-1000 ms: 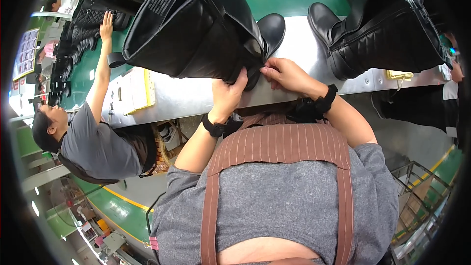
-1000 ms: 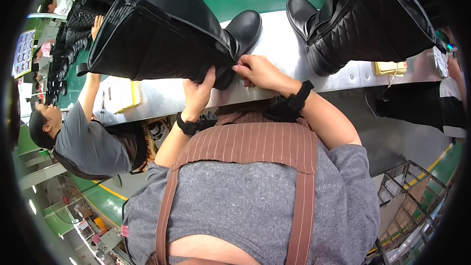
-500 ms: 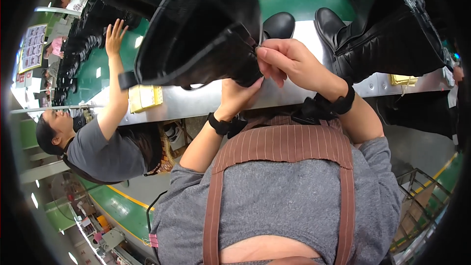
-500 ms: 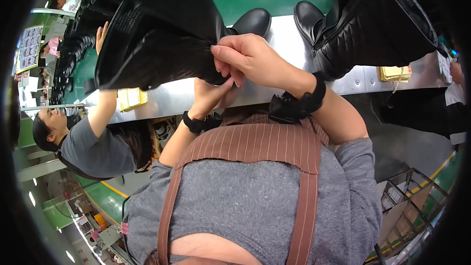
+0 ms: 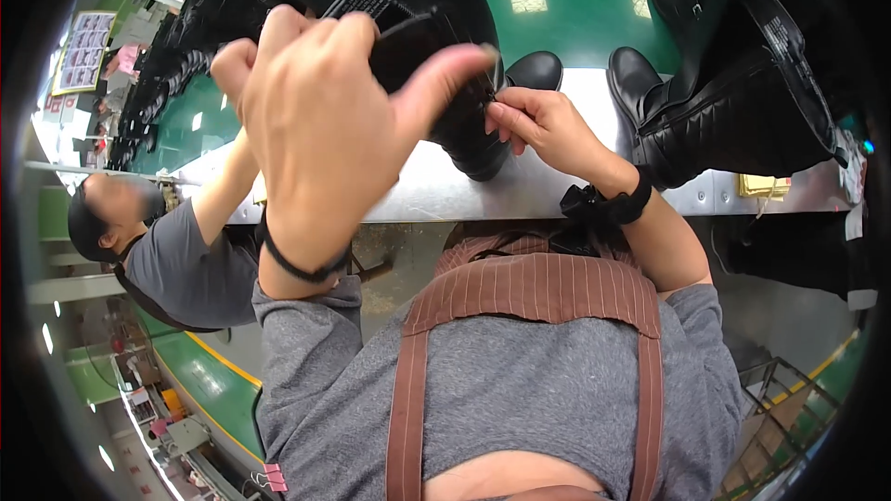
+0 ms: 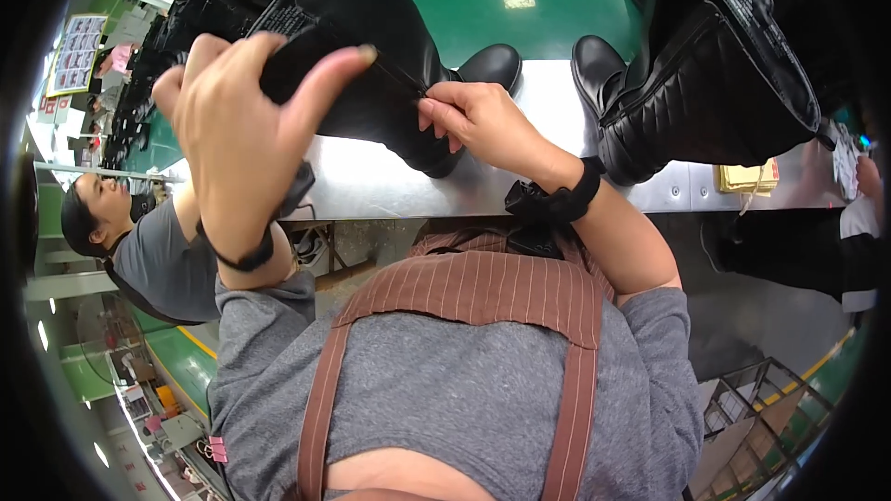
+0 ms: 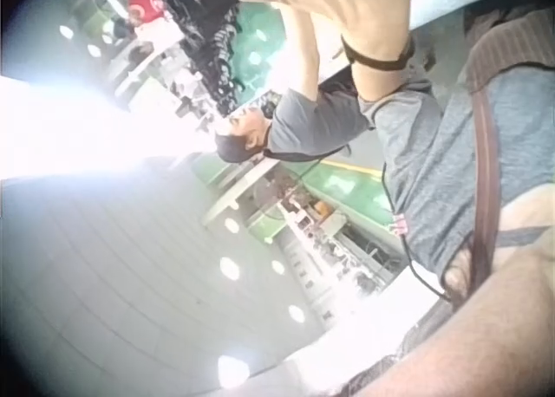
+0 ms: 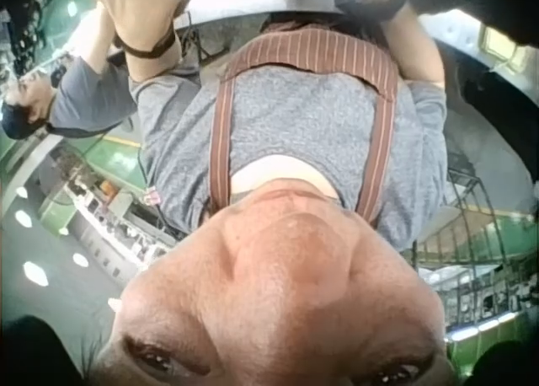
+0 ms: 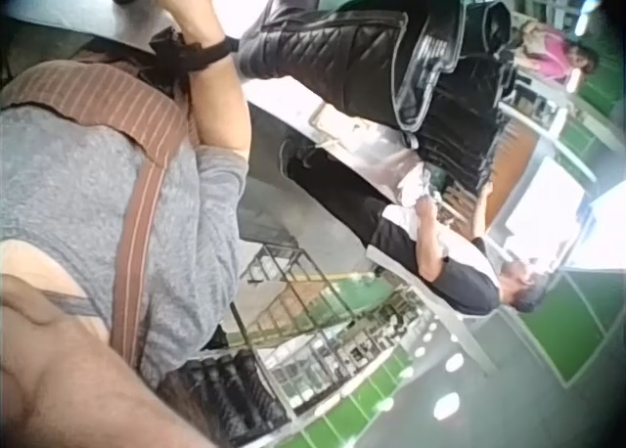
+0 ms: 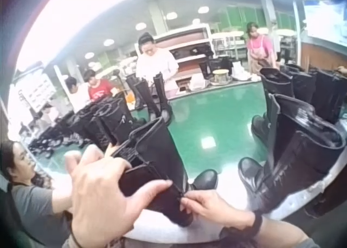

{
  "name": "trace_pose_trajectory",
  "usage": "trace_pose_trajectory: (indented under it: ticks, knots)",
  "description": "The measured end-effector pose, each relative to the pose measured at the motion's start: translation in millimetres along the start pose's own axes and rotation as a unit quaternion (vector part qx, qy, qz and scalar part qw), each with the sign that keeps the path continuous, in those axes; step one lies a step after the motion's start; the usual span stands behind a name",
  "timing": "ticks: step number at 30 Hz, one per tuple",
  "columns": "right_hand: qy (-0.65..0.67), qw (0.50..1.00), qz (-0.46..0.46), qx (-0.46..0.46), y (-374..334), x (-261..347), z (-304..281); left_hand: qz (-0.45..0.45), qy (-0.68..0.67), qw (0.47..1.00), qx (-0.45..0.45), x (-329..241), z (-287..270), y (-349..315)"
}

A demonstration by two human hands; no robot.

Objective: Inspecting and preparing boots for final assembly by checking zippers, buckles, and surface finish.

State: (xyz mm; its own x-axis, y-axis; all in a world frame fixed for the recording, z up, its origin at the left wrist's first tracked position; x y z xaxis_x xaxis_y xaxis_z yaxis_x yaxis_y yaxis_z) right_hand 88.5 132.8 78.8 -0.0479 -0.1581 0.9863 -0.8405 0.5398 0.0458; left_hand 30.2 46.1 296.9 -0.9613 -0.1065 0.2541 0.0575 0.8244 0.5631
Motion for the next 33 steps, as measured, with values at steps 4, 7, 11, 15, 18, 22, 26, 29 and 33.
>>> trace_pose_trajectory:
  ticks: [4, 7, 11, 15, 18, 22, 26, 29, 33]
  knots:
    - [0.043, 0.998, 0.050, 0.009, 2.8, -53.4, 8.2, 0.005, -0.010, 0.997, 0.075, 16.7, 25.5, 18.4]
    - [0.077, 0.996, 0.045, 0.004, -2.6, -63.0, 8.6, 0.033, -0.073, 0.991, 0.107, 14.6, 33.4, 21.7]
    - [0.143, 0.987, -0.068, 0.008, -1.5, 30.5, 2.5, 0.144, -0.172, 0.968, 0.111, -8.8, 29.2, 16.5]
    - [0.176, 0.976, -0.128, -0.026, 1.5, 57.4, -6.2, 0.189, -0.130, 0.973, 0.039, -36.3, 11.1, 16.7]
    - [0.187, 0.972, -0.143, -0.028, -0.2, 49.4, -13.5, 0.141, -0.097, 0.981, -0.094, -29.1, 0.8, 6.3]
    - [0.179, 0.974, -0.142, -0.014, -4.8, 51.5, -10.2, 0.002, -0.291, 0.896, -0.336, 18.9, 38.5, -74.3]
    - [0.171, 0.976, -0.137, -0.012, -3.8, 52.1, -9.2, -0.153, -0.417, 0.880, -0.170, 9.7, 136.4, -132.0]
    - [0.153, 0.978, -0.145, -0.007, -5.9, 57.8, -12.7, -0.187, -0.632, 0.739, 0.137, -27.0, 221.0, -135.2]
    - [0.210, 0.968, -0.132, 0.029, -16.6, 122.6, -14.2, -0.223, -0.706, 0.653, 0.155, -42.0, 246.6, -144.5]
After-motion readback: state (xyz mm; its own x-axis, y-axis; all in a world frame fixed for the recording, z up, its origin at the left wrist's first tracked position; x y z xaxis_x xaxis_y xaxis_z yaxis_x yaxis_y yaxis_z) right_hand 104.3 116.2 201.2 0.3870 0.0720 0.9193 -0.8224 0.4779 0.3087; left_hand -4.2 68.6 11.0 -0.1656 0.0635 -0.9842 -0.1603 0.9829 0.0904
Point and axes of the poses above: each hand's wrist, its own y-axis towards the middle knuckle, its own z-axis out of the palm, x = y × z, the point moved 10 cm from there along y, towards the middle knuckle, and after that the axes turned 4 degrees about x, right-handed, at the moved point
